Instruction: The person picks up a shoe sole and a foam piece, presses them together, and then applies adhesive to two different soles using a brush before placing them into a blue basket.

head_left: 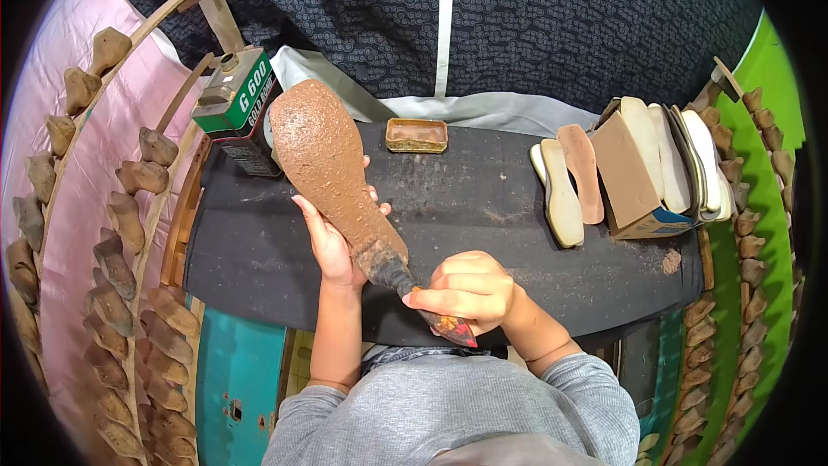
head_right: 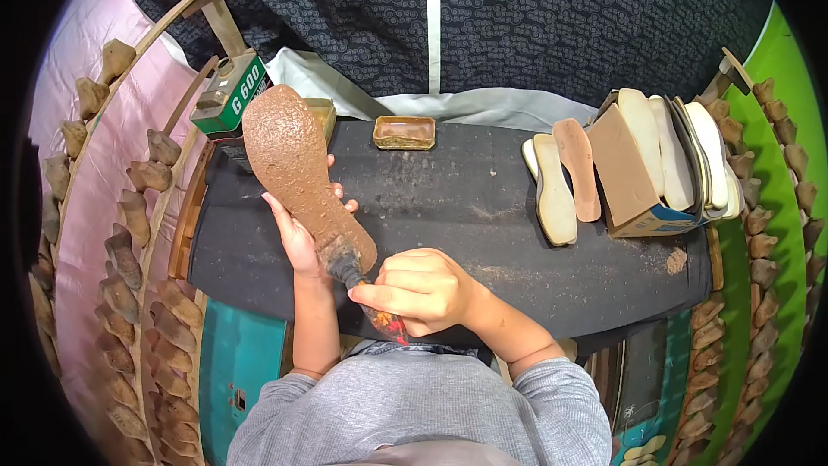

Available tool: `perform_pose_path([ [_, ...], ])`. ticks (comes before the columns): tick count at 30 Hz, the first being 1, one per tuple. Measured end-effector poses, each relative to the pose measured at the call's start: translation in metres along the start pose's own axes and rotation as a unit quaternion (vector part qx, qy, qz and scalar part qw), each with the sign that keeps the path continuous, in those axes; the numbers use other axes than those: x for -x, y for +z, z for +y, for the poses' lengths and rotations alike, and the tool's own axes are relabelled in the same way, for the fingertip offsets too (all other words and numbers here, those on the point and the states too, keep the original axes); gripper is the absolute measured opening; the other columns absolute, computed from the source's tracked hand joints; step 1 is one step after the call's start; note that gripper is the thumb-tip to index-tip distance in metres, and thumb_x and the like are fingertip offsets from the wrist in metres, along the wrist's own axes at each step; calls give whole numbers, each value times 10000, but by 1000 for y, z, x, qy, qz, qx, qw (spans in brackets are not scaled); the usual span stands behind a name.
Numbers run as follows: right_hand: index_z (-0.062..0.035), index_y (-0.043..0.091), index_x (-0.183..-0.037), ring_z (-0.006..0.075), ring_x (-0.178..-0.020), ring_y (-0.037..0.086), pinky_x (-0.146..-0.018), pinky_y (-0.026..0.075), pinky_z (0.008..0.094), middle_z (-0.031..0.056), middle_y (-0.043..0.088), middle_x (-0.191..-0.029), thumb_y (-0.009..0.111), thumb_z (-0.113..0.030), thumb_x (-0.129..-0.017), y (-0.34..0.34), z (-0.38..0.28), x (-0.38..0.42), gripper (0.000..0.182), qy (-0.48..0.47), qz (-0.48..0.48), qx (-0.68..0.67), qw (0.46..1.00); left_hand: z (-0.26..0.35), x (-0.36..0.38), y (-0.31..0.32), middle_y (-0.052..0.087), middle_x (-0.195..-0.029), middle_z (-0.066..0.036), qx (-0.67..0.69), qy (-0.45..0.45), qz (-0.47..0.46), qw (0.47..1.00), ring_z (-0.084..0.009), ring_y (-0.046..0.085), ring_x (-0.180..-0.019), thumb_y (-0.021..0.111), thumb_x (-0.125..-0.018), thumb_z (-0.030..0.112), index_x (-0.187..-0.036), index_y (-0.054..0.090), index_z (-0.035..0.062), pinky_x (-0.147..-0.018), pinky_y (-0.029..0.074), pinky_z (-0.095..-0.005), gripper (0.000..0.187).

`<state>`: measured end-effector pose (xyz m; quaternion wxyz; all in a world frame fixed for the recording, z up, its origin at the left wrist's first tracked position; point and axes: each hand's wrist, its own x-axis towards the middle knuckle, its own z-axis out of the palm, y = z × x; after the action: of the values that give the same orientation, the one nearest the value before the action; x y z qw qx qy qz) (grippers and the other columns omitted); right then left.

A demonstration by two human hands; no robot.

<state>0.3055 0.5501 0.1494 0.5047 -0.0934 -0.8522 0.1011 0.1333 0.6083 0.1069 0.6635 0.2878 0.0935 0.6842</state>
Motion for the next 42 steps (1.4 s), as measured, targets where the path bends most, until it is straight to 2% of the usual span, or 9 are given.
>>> perform_pose_path([
  [13, 47, 663, -944, 200, -546, 574, -478, 447, 293, 65, 558, -645, 710, -33, -647, -4, 8, -2, 311, 12, 10, -35, 999, 7, 2, -4, 462, -1342, -129, 40, -7, 12, 999, -194, 532, -867, 190, -949, 626, -1409, 341, 135, -713, 503, -391, 690],
  [16, 54, 655, -960, 206, -551, 572, -496, 454, 304, 73, 567, -659, 718, -37, -630, -2, 12, -9, 348, 13, 85, -4, 996, 6, 4, -5, 469, -1334, -136, 66, -35, -16, 997, -213, 562, -861, 195, -948, 625, -1413, 329, 123, -689, 524, -404, 697],
  [22, 35, 665, -951, 206, -563, 577, -497, 455, 306, 60, 556, -641, 714, -42, -616, 3, 18, 0, 348, 13, 54, 31, 998, 2, 3, -13, 494, -1299, -147, 69, -42, 41, 996, -268, 624, -852, 201, -938, 638, -1411, 319, 93, -682, 561, -446, 732],
  [24, 32, 693, -871, 182, -511, 562, -461, 440, 274, 50, 559, -600, 710, -62, -645, 1, 15, -1, 245, 27, 43, 20, 999, 2, 3, -27, 491, -1307, -147, 99, -110, -6, 989, -265, 625, -855, 200, -940, 635, -1408, 326, 94, -692, 565, -444, 726],
  [28, 25, 696, -884, 179, -514, 561, -468, 445, 278, 50, 555, -604, 708, -57, -649, -1, 13, -2, 250, 36, 65, 11, 997, 1, 3, -15, 488, -1308, -148, 134, -80, -18, 988, -257, 612, -850, 199, -942, 632, -1405, 333, 92, -695, 558, -437, 724],
  [30, 17, 670, -950, 201, -561, 583, -490, 453, 304, 60, 559, -641, 713, -47, -617, 1, 14, -6, 342, 22, 83, 30, 996, 1, 3, -12, 486, -1303, -138, 42, -63, 51, 996, -245, 566, -827, 193, -942, 636, -1403, 338, 90, -698, 543, -427, 729],
  [33, 25, 665, -957, 203, -559, 583, -489, 454, 303, 62, 564, -643, 718, -59, -626, 5, 20, -1, 346, 14, 45, 36, 998, -1, 2, -14, 478, -1316, -131, 12, -50, 34, 998, -217, 523, -800, 199, -945, 631, -1405, 343, 109, -702, 522, -399, 710],
  [38, 26, 669, -936, 208, -522, 550, -451, 425, 308, 58, 529, -605, 637, 24, -543, 4, 12, 9, 394, 27, 15, -20, 999, 1, -1, -17, 476, -1323, -127, 50, -48, 25, 997, -202, 509, -785, 208, -950, 623, -1409, 347, 136, -694, 483, -373, 683],
  [42, 32, 673, -919, 202, -506, 534, -458, 423, 306, 57, 509, -585, 657, 17, -568, 3, 12, 19, 352, 64, 20, -29, 997, 0, -4, -21, 476, -1319, -124, 74, -38, 18, 996, -199, 512, -795, 202, -949, 625, -1404, 351, 137, -701, 471, -364, 683],
])
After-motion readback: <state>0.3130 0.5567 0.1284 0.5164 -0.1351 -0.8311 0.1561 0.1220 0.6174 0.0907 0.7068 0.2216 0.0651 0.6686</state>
